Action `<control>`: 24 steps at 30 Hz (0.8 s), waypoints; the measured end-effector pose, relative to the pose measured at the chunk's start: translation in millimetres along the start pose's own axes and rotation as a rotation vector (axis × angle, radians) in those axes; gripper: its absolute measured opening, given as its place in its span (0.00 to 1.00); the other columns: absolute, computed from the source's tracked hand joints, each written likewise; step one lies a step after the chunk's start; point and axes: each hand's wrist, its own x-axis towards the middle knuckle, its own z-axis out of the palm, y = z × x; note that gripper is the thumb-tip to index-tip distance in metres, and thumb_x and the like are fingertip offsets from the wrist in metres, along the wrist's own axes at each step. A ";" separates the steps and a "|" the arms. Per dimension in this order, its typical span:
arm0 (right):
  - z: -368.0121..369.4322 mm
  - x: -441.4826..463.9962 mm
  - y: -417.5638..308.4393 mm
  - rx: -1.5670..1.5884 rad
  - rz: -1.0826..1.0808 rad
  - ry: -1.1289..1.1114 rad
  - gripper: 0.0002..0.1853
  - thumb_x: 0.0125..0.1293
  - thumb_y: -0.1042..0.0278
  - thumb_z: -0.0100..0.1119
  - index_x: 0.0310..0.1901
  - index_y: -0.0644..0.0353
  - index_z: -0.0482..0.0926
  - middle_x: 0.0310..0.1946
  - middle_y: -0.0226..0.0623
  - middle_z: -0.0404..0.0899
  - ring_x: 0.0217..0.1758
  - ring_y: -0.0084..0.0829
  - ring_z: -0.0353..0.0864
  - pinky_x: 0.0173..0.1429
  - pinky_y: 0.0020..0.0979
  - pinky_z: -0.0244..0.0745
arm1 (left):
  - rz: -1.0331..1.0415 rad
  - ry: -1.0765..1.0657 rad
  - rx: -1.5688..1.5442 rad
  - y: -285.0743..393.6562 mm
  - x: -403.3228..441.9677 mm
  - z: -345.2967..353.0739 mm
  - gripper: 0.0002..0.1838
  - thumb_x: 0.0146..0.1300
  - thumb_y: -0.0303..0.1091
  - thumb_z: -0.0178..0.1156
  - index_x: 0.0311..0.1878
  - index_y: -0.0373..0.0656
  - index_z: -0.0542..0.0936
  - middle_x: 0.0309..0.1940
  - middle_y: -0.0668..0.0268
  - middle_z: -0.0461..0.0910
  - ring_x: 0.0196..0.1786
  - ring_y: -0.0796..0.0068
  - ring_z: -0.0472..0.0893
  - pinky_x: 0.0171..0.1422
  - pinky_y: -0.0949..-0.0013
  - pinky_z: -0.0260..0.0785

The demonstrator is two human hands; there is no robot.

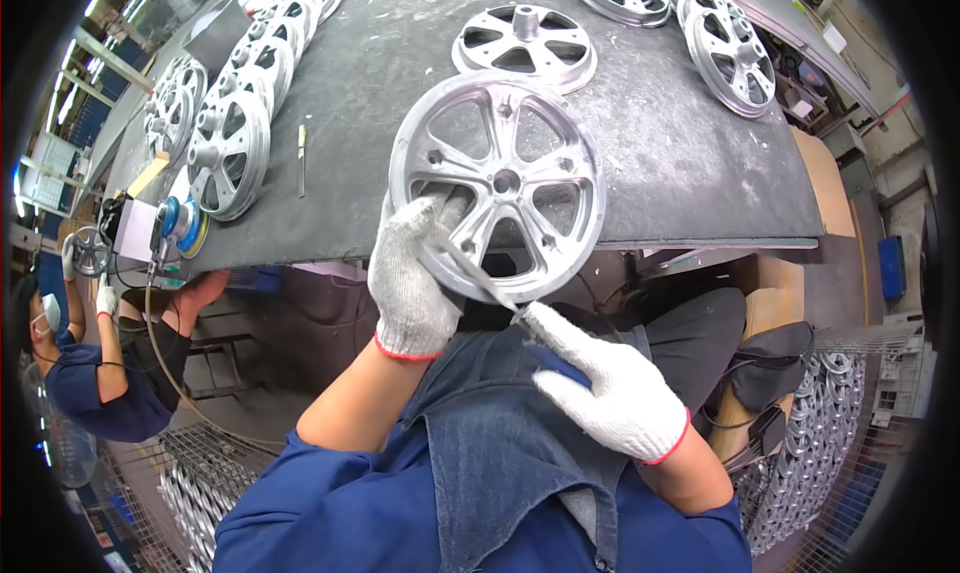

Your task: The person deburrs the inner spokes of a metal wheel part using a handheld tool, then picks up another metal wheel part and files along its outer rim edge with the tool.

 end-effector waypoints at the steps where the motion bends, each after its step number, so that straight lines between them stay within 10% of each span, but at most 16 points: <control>1: -2.2 0.4 4.3 0.000 -0.001 0.001 0.41 0.83 0.54 0.69 0.93 0.44 0.68 0.69 0.54 0.92 0.68 0.59 0.93 0.74 0.49 0.86 | -0.017 0.007 -0.016 -0.1 -1.0 -0.4 0.29 0.81 0.39 0.63 0.78 0.32 0.78 0.74 0.44 0.83 0.76 0.44 0.83 0.83 0.41 0.79; 6: -8.1 2.6 3.1 -0.187 0.004 0.022 0.42 0.83 0.46 0.70 0.93 0.41 0.68 0.59 0.55 0.93 0.59 0.59 0.95 0.66 0.52 0.89 | 0.143 -0.385 0.524 50.2 26.5 2.0 0.23 0.79 0.35 0.68 0.71 0.31 0.85 0.64 0.47 0.90 0.59 0.51 0.93 0.66 0.52 0.90; 10: 5.1 -0.9 -9.0 -0.300 0.083 -0.004 0.39 0.86 0.49 0.66 0.94 0.35 0.67 0.49 0.56 0.92 0.50 0.58 0.95 0.57 0.55 0.90 | -0.222 -0.135 0.352 59.7 52.4 0.2 0.19 0.75 0.27 0.70 0.66 0.30 0.87 0.52 0.48 0.94 0.54 0.56 0.95 0.61 0.56 0.91; 15: -10.4 -4.0 -10.9 0.147 0.103 -0.076 0.44 0.85 0.52 0.69 0.94 0.55 0.63 0.79 0.49 0.87 0.82 0.53 0.87 0.85 0.43 0.79 | 0.045 -0.187 0.080 13.6 42.4 -1.4 0.21 0.76 0.25 0.65 0.68 0.28 0.81 0.62 0.45 0.90 0.61 0.51 0.93 0.74 0.48 0.87; 17: -10.0 -4.0 -3.6 0.084 0.075 0.046 0.48 0.79 0.47 0.76 0.93 0.55 0.65 0.78 0.49 0.88 0.80 0.51 0.88 0.83 0.42 0.81 | 0.231 -0.146 0.088 -1.9 34.4 -1.1 0.20 0.79 0.29 0.66 0.68 0.29 0.81 0.63 0.45 0.89 0.62 0.51 0.93 0.74 0.47 0.88; 21: -14.6 -1.8 11.0 0.057 0.070 0.082 0.48 0.78 0.46 0.76 0.93 0.53 0.66 0.76 0.49 0.89 0.77 0.55 0.90 0.81 0.43 0.83 | 0.019 -0.067 0.161 44.1 59.1 -13.4 0.31 0.87 0.50 0.62 0.78 0.33 0.78 0.66 0.45 0.86 0.65 0.45 0.90 0.71 0.40 0.89; 24: -23.7 -1.2 4.2 -0.030 0.077 0.033 0.48 0.78 0.45 0.74 0.93 0.49 0.66 0.73 0.51 0.91 0.73 0.59 0.91 0.77 0.45 0.84 | -0.194 -0.037 0.213 80.0 90.6 -15.6 0.24 0.84 0.46 0.64 0.68 0.33 0.85 0.56 0.49 0.89 0.55 0.52 0.92 0.62 0.46 0.92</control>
